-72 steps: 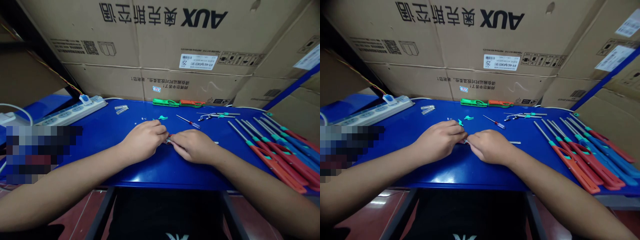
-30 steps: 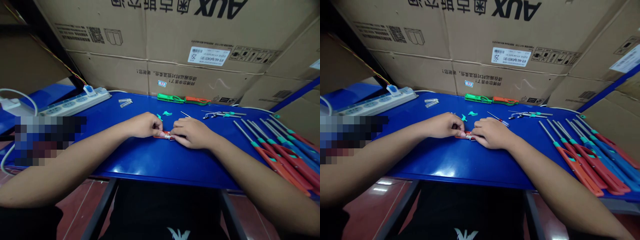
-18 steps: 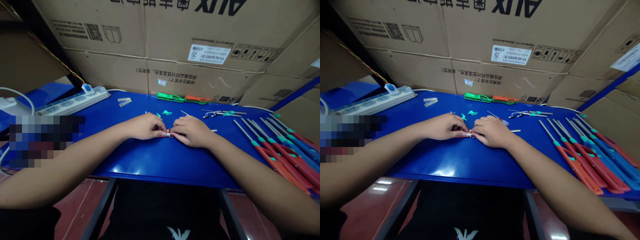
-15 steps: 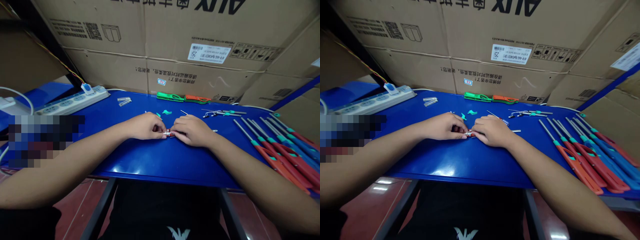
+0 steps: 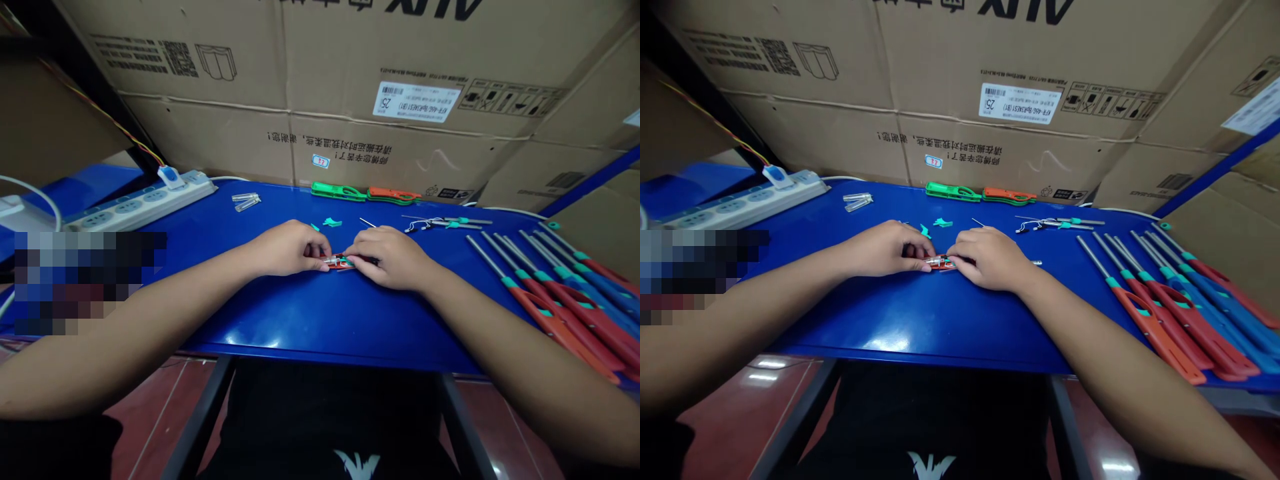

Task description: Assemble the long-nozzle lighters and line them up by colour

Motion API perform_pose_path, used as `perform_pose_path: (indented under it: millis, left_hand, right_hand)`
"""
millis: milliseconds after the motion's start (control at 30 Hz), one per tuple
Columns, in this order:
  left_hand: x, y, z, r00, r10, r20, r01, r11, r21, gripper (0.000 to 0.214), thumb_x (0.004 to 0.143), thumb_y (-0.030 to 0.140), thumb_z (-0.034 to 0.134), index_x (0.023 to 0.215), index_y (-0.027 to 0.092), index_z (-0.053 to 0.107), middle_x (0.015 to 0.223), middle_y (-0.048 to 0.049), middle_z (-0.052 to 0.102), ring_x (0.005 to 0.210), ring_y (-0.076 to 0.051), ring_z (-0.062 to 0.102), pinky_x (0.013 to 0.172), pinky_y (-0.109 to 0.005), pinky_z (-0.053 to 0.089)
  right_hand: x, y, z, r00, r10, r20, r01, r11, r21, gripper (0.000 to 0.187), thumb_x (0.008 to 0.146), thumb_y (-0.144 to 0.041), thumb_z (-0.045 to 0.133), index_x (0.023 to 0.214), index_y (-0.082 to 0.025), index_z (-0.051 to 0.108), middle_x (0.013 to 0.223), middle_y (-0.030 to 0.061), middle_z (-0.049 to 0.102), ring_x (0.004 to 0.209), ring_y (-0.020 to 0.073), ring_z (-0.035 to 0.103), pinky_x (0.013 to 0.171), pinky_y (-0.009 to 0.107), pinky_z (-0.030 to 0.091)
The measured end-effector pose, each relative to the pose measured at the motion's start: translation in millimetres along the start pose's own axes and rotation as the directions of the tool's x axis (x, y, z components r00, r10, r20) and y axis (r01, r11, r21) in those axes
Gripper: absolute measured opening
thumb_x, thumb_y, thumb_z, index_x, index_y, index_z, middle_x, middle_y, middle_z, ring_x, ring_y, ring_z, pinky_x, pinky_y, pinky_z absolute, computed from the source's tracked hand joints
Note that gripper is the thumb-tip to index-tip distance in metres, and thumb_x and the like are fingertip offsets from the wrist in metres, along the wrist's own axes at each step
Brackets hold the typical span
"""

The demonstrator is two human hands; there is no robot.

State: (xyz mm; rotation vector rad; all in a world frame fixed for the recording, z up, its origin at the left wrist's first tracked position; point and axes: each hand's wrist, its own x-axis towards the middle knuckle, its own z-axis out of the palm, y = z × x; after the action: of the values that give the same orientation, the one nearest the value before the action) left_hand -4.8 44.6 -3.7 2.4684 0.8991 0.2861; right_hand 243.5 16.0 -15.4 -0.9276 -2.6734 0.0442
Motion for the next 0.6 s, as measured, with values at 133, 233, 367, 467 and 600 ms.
perform_pose_path:
  millis: [133, 233, 367, 467, 600]
  left_hand:
    - [0, 0, 1.3, 0.999, -0.040, 0.003, 0.040, 0.999, -0.005, 0.018, 0.081, 0.034, 0.075, 0.095, 0.022, 0.078, 0.082, -0.0009, 0.076, 0.074, -0.014, 0.068, 0.066, -0.023, 0.046]
    - [0, 1, 3.1, 0.998, -0.069, -0.005, 0.069, 0.998, -0.007, 0.017, 0.081, 0.034, 0.076, 0.093, 0.023, 0.079, 0.082, -0.0006, 0.076, 0.074, -0.014, 0.068, 0.065, -0.023, 0.046]
    - [0, 2, 4.6, 0.999, -0.052, -0.014, 0.052, 0.999, 0.007, 0.016, 0.082, 0.032, 0.074, 0.092, 0.021, 0.077, 0.081, -0.0012, 0.074, 0.072, -0.014, 0.067, 0.064, -0.024, 0.045]
    - [0, 2, 4.4, 1.000, -0.025, -0.018, 0.025, 1.000, 0.012, 0.016, 0.083, 0.033, 0.072, 0.092, 0.020, 0.076, 0.081, -0.0012, 0.073, 0.071, -0.013, 0.065, 0.063, -0.023, 0.045]
    - [0, 0, 4.4, 0.999, 0.005, -0.032, -0.005, 1.000, 0.002, 0.017, 0.083, 0.034, 0.072, 0.092, 0.020, 0.074, 0.081, -0.0009, 0.071, 0.070, -0.012, 0.064, 0.062, -0.023, 0.045]
  right_hand:
    - [-4, 0, 3, 1.000, -0.019, 0.009, 0.019, 1.000, 0.014, 0.029, 0.098, -0.029, 0.052, 0.113, -0.023, 0.076, 0.097, 0.0063, 0.071, 0.090, 0.0196, 0.063, 0.081, 0.035, 0.040]
    - [-7, -2, 5, 0.999, -0.029, 0.017, 0.029, 1.000, 0.009, 0.031, 0.100, -0.031, 0.050, 0.114, -0.024, 0.076, 0.101, 0.0066, 0.071, 0.091, 0.0200, 0.063, 0.080, 0.035, 0.040]
    - [-6, -6, 4, 1.000, -0.023, 0.013, 0.024, 0.999, -0.030, 0.030, 0.099, -0.028, 0.051, 0.116, -0.022, 0.074, 0.103, 0.0077, 0.071, 0.093, 0.0211, 0.062, 0.079, 0.036, 0.040]
    - [-1, -8, 5, 1.000, -0.001, -0.006, 0.001, 0.999, -0.034, 0.028, 0.096, -0.024, 0.053, 0.113, -0.020, 0.074, 0.098, 0.0075, 0.071, 0.091, 0.0210, 0.062, 0.079, 0.035, 0.040]
    - [5, -9, 7, 1.000, 0.012, -0.007, -0.012, 1.000, -0.018, 0.023, 0.096, -0.026, 0.055, 0.106, -0.020, 0.075, 0.097, 0.0066, 0.071, 0.090, 0.0204, 0.061, 0.079, 0.034, 0.039]
